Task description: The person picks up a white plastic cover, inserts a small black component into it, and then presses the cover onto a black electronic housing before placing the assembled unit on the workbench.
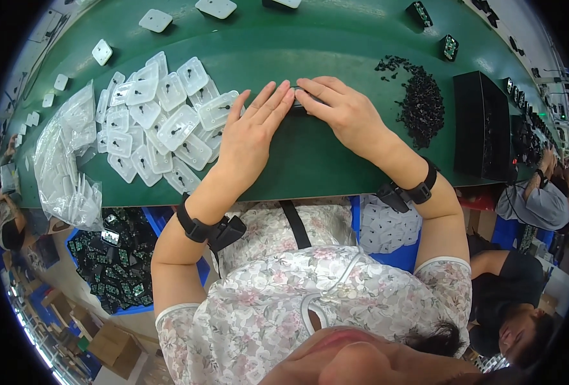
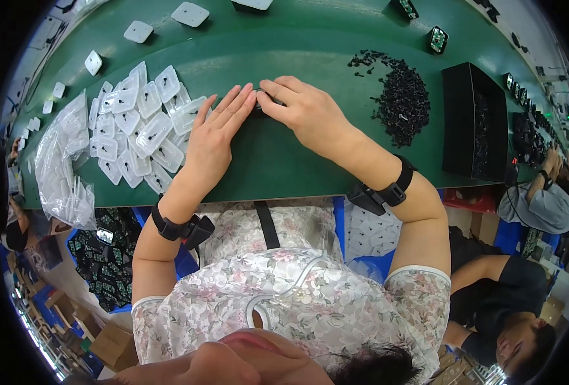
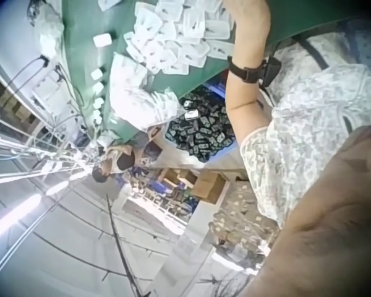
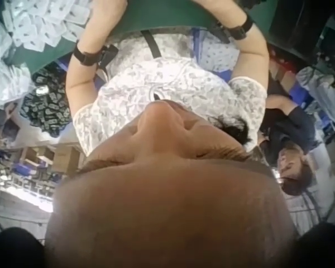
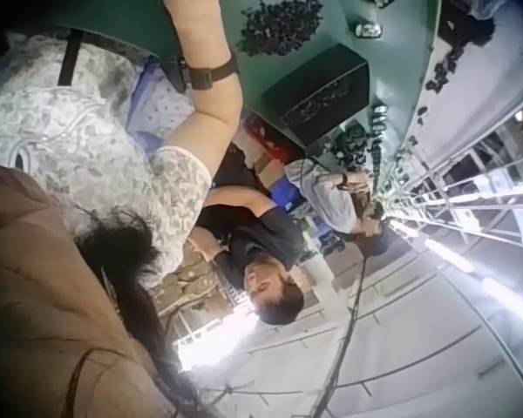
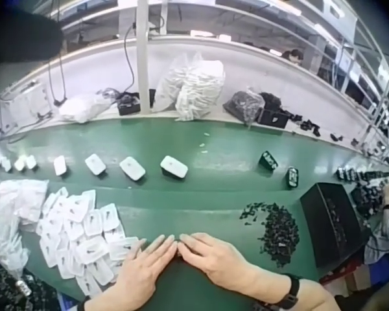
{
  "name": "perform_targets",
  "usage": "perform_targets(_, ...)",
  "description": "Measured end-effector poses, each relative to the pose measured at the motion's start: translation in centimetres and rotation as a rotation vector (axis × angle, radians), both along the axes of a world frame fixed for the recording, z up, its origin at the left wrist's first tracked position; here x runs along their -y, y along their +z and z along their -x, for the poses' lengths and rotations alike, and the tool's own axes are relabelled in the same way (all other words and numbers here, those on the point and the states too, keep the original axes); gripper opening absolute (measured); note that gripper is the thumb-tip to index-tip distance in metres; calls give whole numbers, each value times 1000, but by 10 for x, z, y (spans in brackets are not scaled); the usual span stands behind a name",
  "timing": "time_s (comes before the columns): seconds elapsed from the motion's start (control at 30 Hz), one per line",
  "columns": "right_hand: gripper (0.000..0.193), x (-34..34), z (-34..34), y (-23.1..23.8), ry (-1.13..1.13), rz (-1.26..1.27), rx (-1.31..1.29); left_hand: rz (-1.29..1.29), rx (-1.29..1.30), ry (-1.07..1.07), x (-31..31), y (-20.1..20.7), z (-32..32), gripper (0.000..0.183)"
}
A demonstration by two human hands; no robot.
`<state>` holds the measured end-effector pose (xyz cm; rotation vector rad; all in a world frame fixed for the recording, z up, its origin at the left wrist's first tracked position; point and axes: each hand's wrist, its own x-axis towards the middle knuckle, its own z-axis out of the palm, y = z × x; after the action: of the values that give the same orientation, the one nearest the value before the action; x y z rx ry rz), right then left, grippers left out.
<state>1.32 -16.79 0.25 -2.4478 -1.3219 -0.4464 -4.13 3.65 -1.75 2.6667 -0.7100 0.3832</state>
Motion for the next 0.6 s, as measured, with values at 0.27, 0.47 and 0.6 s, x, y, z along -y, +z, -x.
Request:
perform_targets(0.27, 29, 6, -31, 17, -122, -271, -787, 35, 69, 46, 18, -4, -15, 61)
perform_targets(0.47, 31, 3, -25, 10, -83, -1011, -1326, 1102, -520, 160, 18, 7, -37, 29)
perform_targets(0.6, 36, -8, -25, 16, -110, -964, -1185, 1073, -639, 125, 26, 15, -41, 33)
